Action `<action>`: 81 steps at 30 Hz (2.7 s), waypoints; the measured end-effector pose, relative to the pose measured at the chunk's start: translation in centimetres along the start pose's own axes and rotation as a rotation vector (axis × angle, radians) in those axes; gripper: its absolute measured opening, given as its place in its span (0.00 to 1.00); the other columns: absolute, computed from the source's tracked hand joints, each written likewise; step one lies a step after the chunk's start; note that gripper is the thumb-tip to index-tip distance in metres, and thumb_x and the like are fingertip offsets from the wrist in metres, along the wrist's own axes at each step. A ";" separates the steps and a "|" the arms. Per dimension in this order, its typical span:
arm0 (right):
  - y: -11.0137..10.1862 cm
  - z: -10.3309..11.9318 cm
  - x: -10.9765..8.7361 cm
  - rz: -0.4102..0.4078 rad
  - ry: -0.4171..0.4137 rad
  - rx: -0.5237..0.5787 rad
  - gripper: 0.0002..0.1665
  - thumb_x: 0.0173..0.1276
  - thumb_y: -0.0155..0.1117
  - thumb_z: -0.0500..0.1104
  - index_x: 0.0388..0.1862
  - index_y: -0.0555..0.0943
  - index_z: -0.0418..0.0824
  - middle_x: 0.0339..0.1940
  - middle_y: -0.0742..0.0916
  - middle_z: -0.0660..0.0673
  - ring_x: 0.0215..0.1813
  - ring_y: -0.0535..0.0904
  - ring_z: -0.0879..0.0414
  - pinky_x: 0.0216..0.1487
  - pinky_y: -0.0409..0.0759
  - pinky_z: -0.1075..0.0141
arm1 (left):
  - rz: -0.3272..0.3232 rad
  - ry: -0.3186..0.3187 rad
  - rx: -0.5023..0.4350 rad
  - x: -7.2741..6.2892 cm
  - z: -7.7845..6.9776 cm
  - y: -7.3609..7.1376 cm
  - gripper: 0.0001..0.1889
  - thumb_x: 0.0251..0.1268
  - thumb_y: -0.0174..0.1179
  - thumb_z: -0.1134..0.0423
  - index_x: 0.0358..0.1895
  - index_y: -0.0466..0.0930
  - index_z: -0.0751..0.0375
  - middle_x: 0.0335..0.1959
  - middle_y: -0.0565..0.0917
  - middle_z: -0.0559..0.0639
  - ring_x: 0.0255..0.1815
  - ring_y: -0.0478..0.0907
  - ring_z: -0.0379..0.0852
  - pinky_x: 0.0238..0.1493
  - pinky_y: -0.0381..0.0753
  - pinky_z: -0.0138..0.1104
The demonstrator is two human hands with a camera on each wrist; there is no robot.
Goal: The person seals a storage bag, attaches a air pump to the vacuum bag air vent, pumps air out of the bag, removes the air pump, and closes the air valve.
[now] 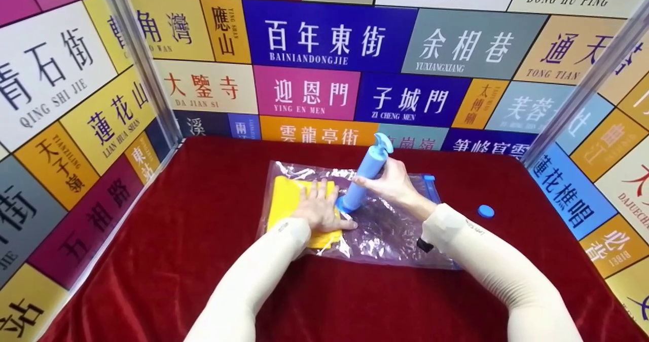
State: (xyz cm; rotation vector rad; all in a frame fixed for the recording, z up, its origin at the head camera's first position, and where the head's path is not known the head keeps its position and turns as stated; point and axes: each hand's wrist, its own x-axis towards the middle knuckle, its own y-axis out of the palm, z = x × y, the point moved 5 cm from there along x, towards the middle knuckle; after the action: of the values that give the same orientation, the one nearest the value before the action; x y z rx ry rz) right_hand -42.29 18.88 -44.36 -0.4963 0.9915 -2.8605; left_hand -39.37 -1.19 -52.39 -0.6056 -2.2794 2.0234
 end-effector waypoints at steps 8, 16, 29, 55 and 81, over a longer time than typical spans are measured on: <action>0.9 0.4 0.1 0.010 -0.025 -0.036 0.33 0.61 0.89 0.59 0.54 0.89 0.39 0.46 0.96 0.38 0.43 0.94 0.45 0.48 0.94 0.53 | -0.008 -0.002 -0.010 -0.2 -0.3 0.1 0.66 0.64 0.56 0.12 0.96 0.43 0.47 0.97 0.43 0.64 0.98 0.42 0.68 0.97 0.43 0.66; 1.3 1.2 0.7 0.055 -0.023 -0.068 0.32 0.59 0.89 0.57 0.53 0.89 0.39 0.47 0.96 0.38 0.45 0.95 0.43 0.49 0.95 0.50 | 0.004 0.000 0.006 -0.1 0.0 0.1 0.68 0.64 0.52 0.10 0.96 0.40 0.48 0.97 0.39 0.64 0.98 0.38 0.68 0.96 0.40 0.67; 1.9 2.3 1.8 0.136 -0.026 -0.064 0.35 0.56 0.91 0.53 0.58 0.87 0.41 0.50 0.96 0.40 0.50 0.93 0.44 0.57 0.93 0.49 | 0.021 0.007 -0.002 0.2 0.1 0.4 0.70 0.63 0.52 0.09 0.96 0.36 0.47 0.97 0.37 0.64 0.98 0.36 0.69 0.96 0.37 0.67; 1.2 2.6 2.6 0.349 -0.186 -0.020 0.31 0.61 0.88 0.44 0.60 0.88 0.36 0.51 0.97 0.38 0.51 0.95 0.41 0.57 0.95 0.52 | 0.011 -0.001 -0.010 -0.1 -0.4 -0.3 0.70 0.62 0.53 0.09 0.96 0.38 0.47 0.97 0.38 0.64 0.98 0.37 0.68 0.97 0.39 0.67; 2.2 2.7 1.5 -0.044 -0.088 -0.211 0.38 0.51 0.93 0.63 0.51 0.90 0.40 0.43 0.97 0.39 0.46 0.95 0.39 0.52 0.94 0.46 | -0.420 0.059 -0.620 1.1 -0.1 -2.1 0.36 0.63 0.80 0.42 0.69 0.84 0.57 0.62 0.93 0.58 0.64 0.90 0.57 0.75 0.88 0.48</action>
State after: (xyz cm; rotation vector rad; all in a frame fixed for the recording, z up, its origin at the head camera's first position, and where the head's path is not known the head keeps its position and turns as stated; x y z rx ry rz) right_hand -42.93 15.28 -43.30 -0.6618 1.2884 -2.7581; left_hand -40.92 -0.86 -50.62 -0.1610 -2.6986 1.0993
